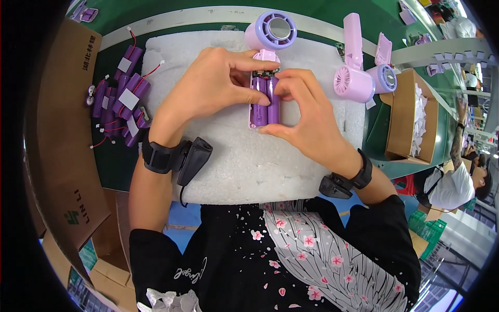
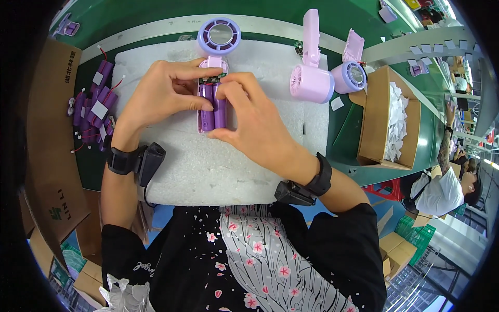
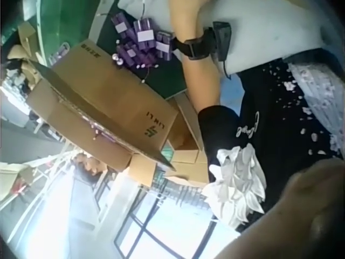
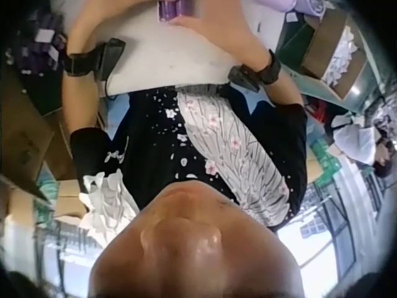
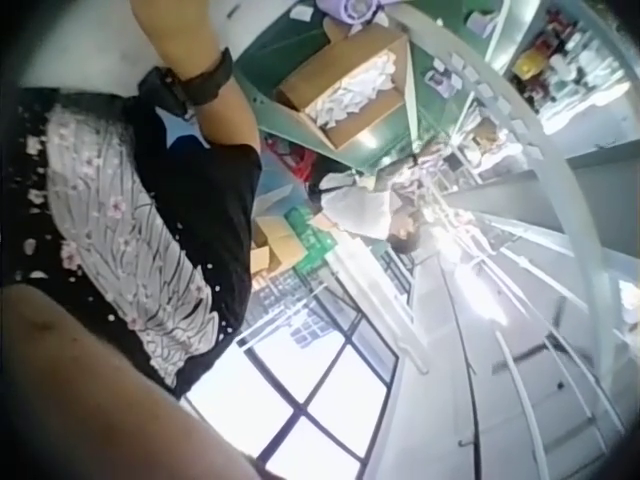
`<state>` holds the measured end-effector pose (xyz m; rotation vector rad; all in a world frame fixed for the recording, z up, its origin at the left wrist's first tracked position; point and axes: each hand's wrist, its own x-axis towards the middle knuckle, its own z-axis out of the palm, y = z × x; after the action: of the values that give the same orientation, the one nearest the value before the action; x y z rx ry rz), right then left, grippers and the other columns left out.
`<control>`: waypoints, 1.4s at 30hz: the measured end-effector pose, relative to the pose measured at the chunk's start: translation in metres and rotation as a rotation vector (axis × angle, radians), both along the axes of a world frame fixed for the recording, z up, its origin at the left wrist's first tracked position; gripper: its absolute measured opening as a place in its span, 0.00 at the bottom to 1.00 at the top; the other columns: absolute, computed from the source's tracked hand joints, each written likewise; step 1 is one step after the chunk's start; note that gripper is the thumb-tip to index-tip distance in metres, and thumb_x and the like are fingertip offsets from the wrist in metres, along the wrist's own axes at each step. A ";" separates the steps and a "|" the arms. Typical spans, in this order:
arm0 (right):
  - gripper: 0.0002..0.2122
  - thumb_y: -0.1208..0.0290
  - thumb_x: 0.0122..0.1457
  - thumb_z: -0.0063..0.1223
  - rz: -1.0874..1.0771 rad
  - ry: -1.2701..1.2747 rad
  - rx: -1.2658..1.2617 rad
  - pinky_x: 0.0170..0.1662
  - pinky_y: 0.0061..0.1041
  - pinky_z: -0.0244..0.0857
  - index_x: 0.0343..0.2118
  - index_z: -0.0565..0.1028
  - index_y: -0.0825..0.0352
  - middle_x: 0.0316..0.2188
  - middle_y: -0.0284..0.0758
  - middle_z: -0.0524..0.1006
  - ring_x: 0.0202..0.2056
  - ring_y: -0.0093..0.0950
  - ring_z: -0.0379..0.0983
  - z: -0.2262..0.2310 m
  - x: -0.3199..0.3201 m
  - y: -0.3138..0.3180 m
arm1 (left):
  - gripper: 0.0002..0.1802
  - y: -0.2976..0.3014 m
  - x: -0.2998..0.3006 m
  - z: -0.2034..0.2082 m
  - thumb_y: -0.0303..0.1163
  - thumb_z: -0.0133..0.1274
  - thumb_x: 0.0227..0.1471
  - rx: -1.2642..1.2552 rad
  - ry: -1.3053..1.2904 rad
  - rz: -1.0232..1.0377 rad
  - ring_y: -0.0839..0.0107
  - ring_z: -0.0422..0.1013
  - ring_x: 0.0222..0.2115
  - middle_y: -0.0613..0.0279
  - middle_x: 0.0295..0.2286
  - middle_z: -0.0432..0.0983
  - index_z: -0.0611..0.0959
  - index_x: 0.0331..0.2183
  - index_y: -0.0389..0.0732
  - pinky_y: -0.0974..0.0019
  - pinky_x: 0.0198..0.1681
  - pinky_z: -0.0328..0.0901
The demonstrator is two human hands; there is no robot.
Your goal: The person picks up a battery pack and a circuit board, connects them, and fits them into a handheld fan housing. After testing the connection, the person applies adhesive tape to the battery, presses it back into the housing, and sets the fan aside.
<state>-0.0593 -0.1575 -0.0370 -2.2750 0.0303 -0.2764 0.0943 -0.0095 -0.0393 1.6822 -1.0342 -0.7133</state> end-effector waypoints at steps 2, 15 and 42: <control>0.28 0.70 0.35 0.75 -0.001 0.043 0.014 0.43 0.28 0.70 0.41 0.71 0.68 0.47 0.38 0.67 0.44 0.33 0.70 -0.001 0.002 0.000 | 0.28 0.001 0.000 -0.002 0.28 0.69 0.34 0.025 0.034 0.008 0.77 0.70 0.20 0.56 0.26 0.81 0.84 0.44 0.45 0.71 0.27 0.66; 0.17 0.75 0.47 0.65 0.071 -0.213 -0.038 0.37 0.25 0.68 0.43 0.77 0.68 0.40 0.38 0.72 0.37 0.32 0.72 -0.019 0.011 -0.016 | 0.29 -0.003 -0.004 -0.005 0.26 0.69 0.33 0.063 0.080 0.021 0.81 0.60 0.18 0.60 0.24 0.80 0.84 0.44 0.43 0.72 0.25 0.63; 0.27 0.63 0.51 0.62 -0.600 -0.102 -0.872 0.44 0.36 0.67 0.52 0.68 0.71 0.44 0.47 0.74 0.43 0.44 0.72 0.025 0.054 -0.099 | 0.13 0.018 0.004 0.014 0.27 0.63 0.39 0.039 -0.880 0.572 0.54 0.73 0.33 0.53 0.30 0.76 0.84 0.34 0.40 0.59 0.37 0.68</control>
<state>-0.0054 -0.2567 -0.0120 -3.0614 0.6612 -0.8501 0.0982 0.0081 -0.0255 2.2381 -1.0090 0.4332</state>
